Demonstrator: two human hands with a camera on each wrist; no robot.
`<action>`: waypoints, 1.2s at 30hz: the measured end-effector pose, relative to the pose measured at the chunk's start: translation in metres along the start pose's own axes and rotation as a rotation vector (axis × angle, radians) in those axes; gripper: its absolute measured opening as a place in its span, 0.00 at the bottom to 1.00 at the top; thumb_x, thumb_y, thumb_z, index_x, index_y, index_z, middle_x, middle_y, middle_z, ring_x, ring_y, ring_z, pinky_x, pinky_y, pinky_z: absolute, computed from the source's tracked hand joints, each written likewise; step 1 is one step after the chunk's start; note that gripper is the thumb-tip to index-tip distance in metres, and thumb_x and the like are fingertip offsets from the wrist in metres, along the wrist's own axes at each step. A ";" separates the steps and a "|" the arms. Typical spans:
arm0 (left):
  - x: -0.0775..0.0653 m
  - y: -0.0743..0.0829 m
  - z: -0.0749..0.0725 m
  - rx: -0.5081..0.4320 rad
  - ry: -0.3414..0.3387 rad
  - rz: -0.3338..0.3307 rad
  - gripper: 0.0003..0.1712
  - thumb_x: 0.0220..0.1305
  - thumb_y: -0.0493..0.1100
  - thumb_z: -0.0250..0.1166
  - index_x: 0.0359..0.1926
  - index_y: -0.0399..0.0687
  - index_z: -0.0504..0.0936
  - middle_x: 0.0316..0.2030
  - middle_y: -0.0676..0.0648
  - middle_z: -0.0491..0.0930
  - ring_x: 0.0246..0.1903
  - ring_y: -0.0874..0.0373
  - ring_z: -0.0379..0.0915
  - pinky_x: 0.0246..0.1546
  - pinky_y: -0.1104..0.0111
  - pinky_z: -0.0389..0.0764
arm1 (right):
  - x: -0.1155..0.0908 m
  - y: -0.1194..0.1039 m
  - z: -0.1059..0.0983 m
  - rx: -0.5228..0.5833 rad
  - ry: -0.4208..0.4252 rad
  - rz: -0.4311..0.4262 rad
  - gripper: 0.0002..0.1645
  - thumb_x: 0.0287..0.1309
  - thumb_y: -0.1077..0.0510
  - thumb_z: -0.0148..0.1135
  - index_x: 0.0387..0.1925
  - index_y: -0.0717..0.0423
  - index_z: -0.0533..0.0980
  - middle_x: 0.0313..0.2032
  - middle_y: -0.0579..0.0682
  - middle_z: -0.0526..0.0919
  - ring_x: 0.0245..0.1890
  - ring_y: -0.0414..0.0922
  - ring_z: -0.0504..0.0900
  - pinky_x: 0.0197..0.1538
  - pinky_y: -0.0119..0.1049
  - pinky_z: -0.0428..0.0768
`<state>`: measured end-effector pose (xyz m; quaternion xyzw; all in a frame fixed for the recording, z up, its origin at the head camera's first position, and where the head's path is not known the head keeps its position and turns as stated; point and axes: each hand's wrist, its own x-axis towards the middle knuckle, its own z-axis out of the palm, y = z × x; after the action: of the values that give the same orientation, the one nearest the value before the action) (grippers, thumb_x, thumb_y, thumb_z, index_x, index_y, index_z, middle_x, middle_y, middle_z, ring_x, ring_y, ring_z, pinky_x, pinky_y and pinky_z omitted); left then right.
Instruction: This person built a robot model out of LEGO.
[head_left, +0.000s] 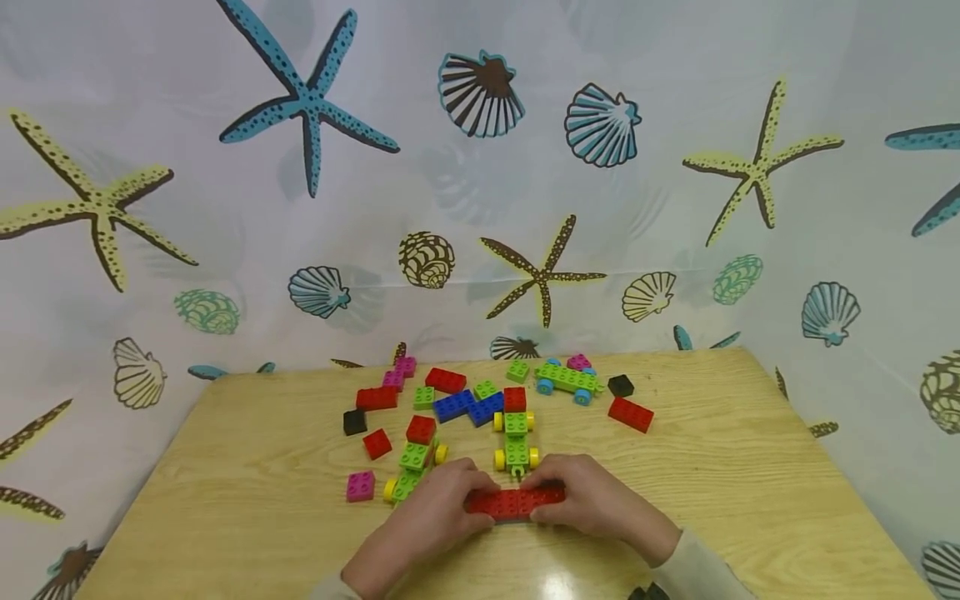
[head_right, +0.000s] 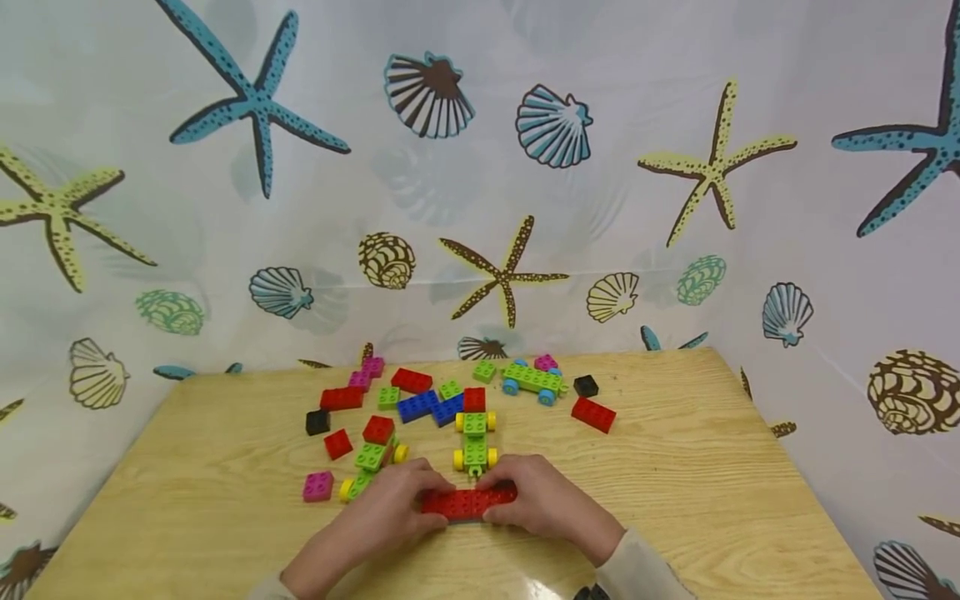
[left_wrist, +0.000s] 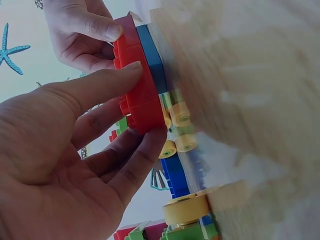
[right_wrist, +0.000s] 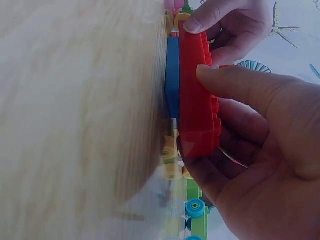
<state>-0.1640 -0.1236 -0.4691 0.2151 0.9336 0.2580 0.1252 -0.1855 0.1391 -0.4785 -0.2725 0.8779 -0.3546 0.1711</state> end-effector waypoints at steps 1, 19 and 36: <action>0.000 0.000 0.000 0.005 0.002 0.003 0.19 0.66 0.47 0.83 0.55 0.49 0.94 0.41 0.55 0.84 0.39 0.63 0.75 0.45 0.69 0.80 | 0.000 0.000 0.000 0.001 0.002 0.002 0.16 0.70 0.52 0.79 0.56 0.47 0.90 0.53 0.42 0.91 0.49 0.39 0.81 0.56 0.37 0.79; 0.000 0.006 0.008 -0.007 0.020 0.045 0.17 0.71 0.54 0.79 0.56 0.55 0.94 0.47 0.57 0.89 0.42 0.67 0.77 0.45 0.70 0.80 | 0.002 -0.002 0.013 0.037 0.028 -0.026 0.13 0.71 0.50 0.78 0.54 0.46 0.91 0.50 0.40 0.92 0.47 0.35 0.82 0.53 0.31 0.81; 0.003 0.008 0.006 -0.050 0.010 -0.003 0.14 0.69 0.50 0.81 0.53 0.55 0.95 0.43 0.57 0.88 0.39 0.64 0.75 0.41 0.72 0.77 | 0.002 -0.009 0.011 0.034 0.017 -0.002 0.13 0.71 0.52 0.78 0.53 0.48 0.91 0.48 0.40 0.91 0.45 0.36 0.81 0.50 0.30 0.81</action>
<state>-0.1620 -0.1135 -0.4697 0.2093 0.9277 0.2820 0.1264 -0.1787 0.1262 -0.4796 -0.2674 0.8728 -0.3720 0.1682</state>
